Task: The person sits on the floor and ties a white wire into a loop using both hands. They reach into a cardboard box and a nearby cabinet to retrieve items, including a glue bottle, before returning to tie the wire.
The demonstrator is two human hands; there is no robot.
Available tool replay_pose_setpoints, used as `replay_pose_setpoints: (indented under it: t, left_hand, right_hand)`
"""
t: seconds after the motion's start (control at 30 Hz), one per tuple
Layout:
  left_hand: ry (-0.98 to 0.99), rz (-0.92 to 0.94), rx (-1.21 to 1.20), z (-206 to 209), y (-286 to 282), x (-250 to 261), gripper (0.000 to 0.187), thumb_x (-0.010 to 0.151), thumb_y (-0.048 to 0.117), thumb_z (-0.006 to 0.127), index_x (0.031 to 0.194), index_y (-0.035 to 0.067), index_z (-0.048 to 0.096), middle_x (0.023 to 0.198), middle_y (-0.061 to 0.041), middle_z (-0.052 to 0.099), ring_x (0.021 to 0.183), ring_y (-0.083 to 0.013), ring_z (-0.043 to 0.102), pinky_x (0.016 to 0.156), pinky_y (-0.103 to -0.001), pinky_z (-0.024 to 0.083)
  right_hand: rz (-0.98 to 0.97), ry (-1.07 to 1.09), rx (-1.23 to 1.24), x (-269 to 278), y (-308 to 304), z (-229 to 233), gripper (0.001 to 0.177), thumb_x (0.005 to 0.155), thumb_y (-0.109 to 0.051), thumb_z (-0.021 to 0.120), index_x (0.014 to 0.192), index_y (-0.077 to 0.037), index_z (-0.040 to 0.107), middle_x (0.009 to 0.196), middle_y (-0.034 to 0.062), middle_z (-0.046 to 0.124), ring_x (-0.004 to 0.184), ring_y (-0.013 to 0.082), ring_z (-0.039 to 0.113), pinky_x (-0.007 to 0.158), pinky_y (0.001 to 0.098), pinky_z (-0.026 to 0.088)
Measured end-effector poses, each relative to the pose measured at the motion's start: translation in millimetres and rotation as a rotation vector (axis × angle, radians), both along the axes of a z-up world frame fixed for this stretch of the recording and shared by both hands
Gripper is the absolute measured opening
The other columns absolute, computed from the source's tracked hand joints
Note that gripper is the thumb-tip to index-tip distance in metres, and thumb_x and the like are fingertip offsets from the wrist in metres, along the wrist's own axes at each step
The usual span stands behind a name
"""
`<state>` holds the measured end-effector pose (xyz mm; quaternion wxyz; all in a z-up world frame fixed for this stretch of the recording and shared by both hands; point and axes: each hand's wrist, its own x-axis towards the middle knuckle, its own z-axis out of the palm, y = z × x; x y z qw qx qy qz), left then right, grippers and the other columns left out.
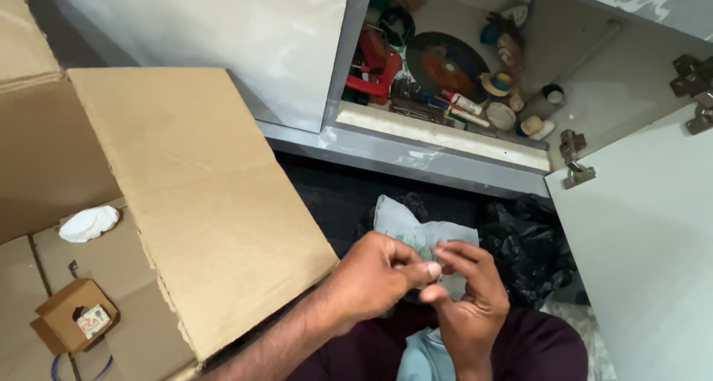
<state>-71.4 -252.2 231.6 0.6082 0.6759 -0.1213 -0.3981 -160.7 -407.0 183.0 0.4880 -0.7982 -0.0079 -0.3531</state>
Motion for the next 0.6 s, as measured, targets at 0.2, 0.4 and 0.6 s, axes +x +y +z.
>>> replay_pose_setpoints:
  t: [0.2,0.4,0.6]
  left_hand:
    - [0.013,0.059,-0.185,-20,-6,2,0.031,0.092,0.032,0.074,0.087,0.001,0.078,0.074,0.001,0.07,0.07,-0.0038,0.058,0.062,-0.024,0.049]
    - [0.03,0.059,-0.134,-25,-5,1,0.033,0.089,0.033,0.076,0.088,0.0,0.079,0.075,-0.002,0.07,0.071,-0.0064,0.059,0.063,-0.026,0.05]
    - [0.163,0.085,-0.118,-24,-6,-1,0.032,0.09,0.032,0.076,0.088,0.0,0.077,0.078,-0.005,0.069,0.07,-0.0124,0.056,0.061,-0.033,0.045]
  right_hand:
    - [0.021,0.012,0.179,-3,2,-4,0.027,0.087,-0.004,0.08,0.111,0.001,0.068,0.113,0.0075,0.065,0.093,0.0118,0.065,0.077,0.0241,0.053]
    - [-0.004,0.018,0.046,-5,-4,-12,0.023,0.085,-0.004,0.084,0.103,0.0,0.071,0.095,0.0051,0.069,0.084,0.0118,0.064,0.076,0.0236,0.05]
    - [0.094,0.032,0.069,-5,-7,0,0.05,0.075,-0.017,0.086,0.115,0.001,0.064,0.107,0.0054,0.065,0.088,0.0115,0.06,0.081,0.0252,0.052]
